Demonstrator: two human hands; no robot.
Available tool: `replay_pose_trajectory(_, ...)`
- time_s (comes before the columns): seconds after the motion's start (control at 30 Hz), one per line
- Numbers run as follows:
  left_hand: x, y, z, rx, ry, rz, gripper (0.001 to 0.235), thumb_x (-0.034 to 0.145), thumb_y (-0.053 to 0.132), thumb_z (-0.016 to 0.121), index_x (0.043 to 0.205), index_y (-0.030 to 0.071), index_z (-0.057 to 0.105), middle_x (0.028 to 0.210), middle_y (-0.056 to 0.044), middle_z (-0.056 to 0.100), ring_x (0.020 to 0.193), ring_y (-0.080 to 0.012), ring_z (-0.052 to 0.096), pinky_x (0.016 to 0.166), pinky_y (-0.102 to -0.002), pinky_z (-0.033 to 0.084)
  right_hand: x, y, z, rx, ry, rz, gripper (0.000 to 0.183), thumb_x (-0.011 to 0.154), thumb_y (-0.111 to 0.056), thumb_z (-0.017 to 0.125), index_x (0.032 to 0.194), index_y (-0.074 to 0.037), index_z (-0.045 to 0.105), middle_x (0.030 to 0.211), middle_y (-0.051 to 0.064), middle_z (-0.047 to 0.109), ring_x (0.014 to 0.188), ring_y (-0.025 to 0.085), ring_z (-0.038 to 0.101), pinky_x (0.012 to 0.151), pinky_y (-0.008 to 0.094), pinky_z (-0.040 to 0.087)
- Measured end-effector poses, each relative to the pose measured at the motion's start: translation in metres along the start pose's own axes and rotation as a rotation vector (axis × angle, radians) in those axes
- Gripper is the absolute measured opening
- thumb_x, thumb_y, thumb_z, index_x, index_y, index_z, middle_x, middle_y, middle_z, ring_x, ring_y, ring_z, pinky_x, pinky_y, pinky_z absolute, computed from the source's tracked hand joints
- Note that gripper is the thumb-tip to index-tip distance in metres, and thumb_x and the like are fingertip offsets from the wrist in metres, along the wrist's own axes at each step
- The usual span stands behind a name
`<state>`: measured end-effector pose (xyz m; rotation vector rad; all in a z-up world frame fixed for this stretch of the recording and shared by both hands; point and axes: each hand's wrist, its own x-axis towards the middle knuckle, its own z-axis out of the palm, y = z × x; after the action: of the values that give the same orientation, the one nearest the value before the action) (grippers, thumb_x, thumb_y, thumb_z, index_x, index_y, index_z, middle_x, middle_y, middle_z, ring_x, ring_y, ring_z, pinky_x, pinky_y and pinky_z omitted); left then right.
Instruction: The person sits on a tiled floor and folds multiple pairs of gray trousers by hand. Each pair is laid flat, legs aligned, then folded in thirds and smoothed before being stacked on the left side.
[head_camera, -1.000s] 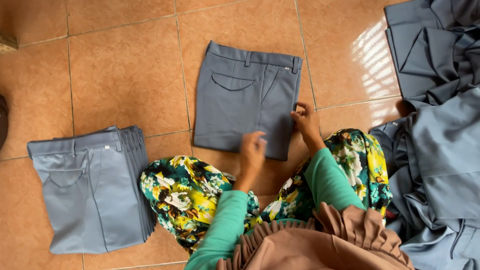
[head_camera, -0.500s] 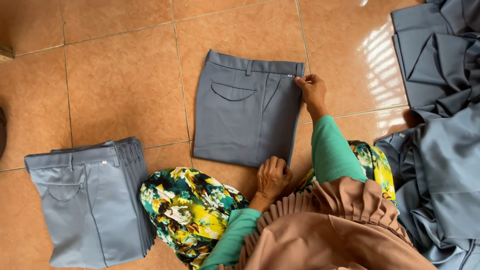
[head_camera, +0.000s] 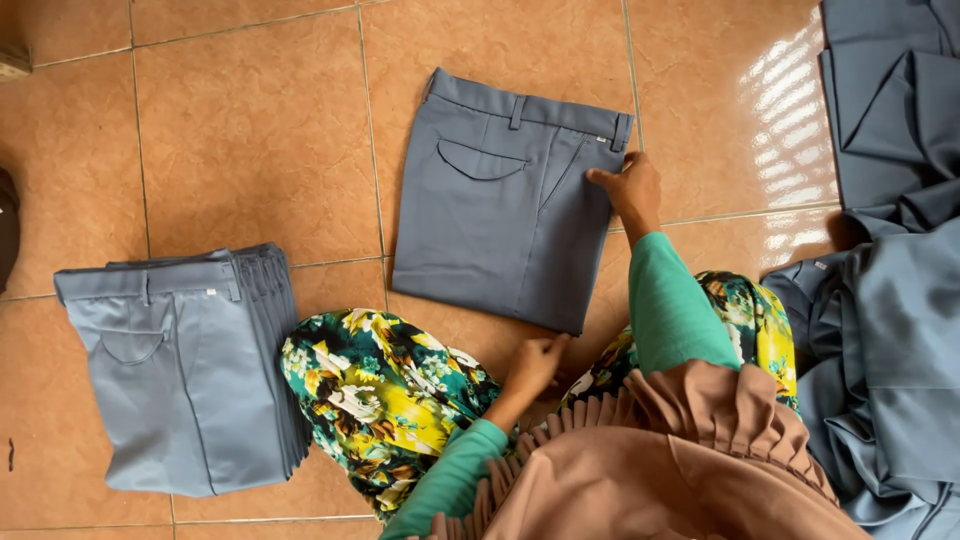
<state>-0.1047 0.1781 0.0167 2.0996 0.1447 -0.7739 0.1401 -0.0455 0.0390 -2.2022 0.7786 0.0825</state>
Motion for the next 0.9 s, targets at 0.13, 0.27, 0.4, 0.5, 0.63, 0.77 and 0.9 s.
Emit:
replay_pose_trajectory(0.13, -0.022, 0.055, -0.034, -1.122, 0.113, -0.410, 0.051, 0.091, 0.038, 0.079, 0.116, -0.002, 0.059, 0.109, -0.017, 0.058, 0.101, -0.0294, 0.063, 0.084, -0.038, 0.057, -0.014, 0.018, 0.017, 0.035, -0.115, 0.015, 0.054, 0.076, -0.036, 0.089, 0.109, 0.004, 0.073, 0.093, 0.026, 0.073, 0.097, 0.045, 0.072, 0.080, 0.055, 0.058)
replay_pose_trajectory(0.27, -0.025, 0.097, -0.051, -1.367, 0.240, -0.403, 0.061, 0.088, 0.028, 0.087, 0.122, -0.002, 0.046, 0.120, -0.015, 0.045, 0.114, -0.0288, 0.050, 0.105, -0.045, 0.043, -0.032, 0.026, 0.025, 0.209, -0.132, 0.090, 0.058, 0.074, -0.040, 0.088, 0.110, 0.004, 0.074, 0.089, 0.024, 0.072, 0.094, 0.040, 0.073, 0.076, 0.051, 0.058)
replay_pose_trajectory(0.4, -0.013, 0.074, -0.048, -1.459, 0.324, -0.398, 0.067, 0.084, 0.022, 0.088, 0.127, -0.001, 0.042, 0.116, -0.013, 0.040, 0.107, -0.0238, 0.044, 0.098, -0.043, 0.042, -0.037, 0.032, 0.028, 0.427, -0.133, 0.182, 0.061, 0.070, -0.034, 0.091, 0.115, 0.003, 0.072, 0.086, 0.019, 0.068, 0.082, 0.028, 0.072, 0.060, 0.042, 0.058)
replay_pose_trajectory(0.5, -0.031, 0.073, -0.063, -1.540, 0.303, -0.381, 0.065, 0.084, 0.012, 0.087, 0.129, -0.001, 0.042, 0.120, -0.012, 0.045, 0.115, -0.0211, 0.049, 0.104, -0.040, 0.043, -0.060, 0.003, 0.010, 0.638, -0.126, 0.281, 0.070, 0.069, -0.026, 0.093, 0.125, 0.003, 0.064, 0.095, 0.024, 0.067, 0.090, 0.032, 0.072, 0.071, 0.050, 0.061)
replay_pose_trajectory(0.63, -0.066, 0.073, -0.099, -1.687, 0.232, -0.340, 0.052, 0.084, 0.001, 0.085, 0.123, 0.001, 0.050, 0.118, -0.013, 0.059, 0.110, -0.0256, 0.061, 0.101, -0.047, 0.050, -0.075, -0.029, -0.005, 0.914, -0.239, 0.392, 0.095, 0.078, -0.021, 0.091, 0.152, 0.000, 0.035, 0.152, 0.032, 0.040, 0.145, 0.046, 0.037, 0.115, 0.062, 0.033)
replay_pose_trajectory(0.77, -0.106, 0.087, -0.142, -1.671, 0.234, -0.230, 0.039, 0.084, 0.001, 0.083, 0.115, 0.003, 0.060, 0.102, -0.008, 0.064, 0.097, -0.0229, 0.068, 0.093, -0.044, 0.058, -0.029, 0.029, 0.029, 1.075, -0.236, 0.383, 0.073, 0.068, -0.013, 0.096, 0.132, -0.004, 0.061, 0.115, 0.012, 0.071, 0.107, 0.029, 0.072, 0.093, 0.041, 0.058)
replay_pose_trajectory(0.9, -0.106, 0.073, -0.165, -1.683, 0.240, -0.093, 0.036, 0.082, 0.003, 0.085, 0.111, 0.007, 0.064, 0.098, -0.006, 0.069, 0.093, -0.0212, 0.072, 0.088, -0.044, 0.062, -0.037, -0.015, 0.020, 1.044, -0.279, 0.254, 0.068, 0.070, -0.018, 0.095, 0.130, -0.007, 0.062, 0.114, 0.008, 0.072, 0.104, 0.026, 0.072, 0.091, 0.041, 0.058)
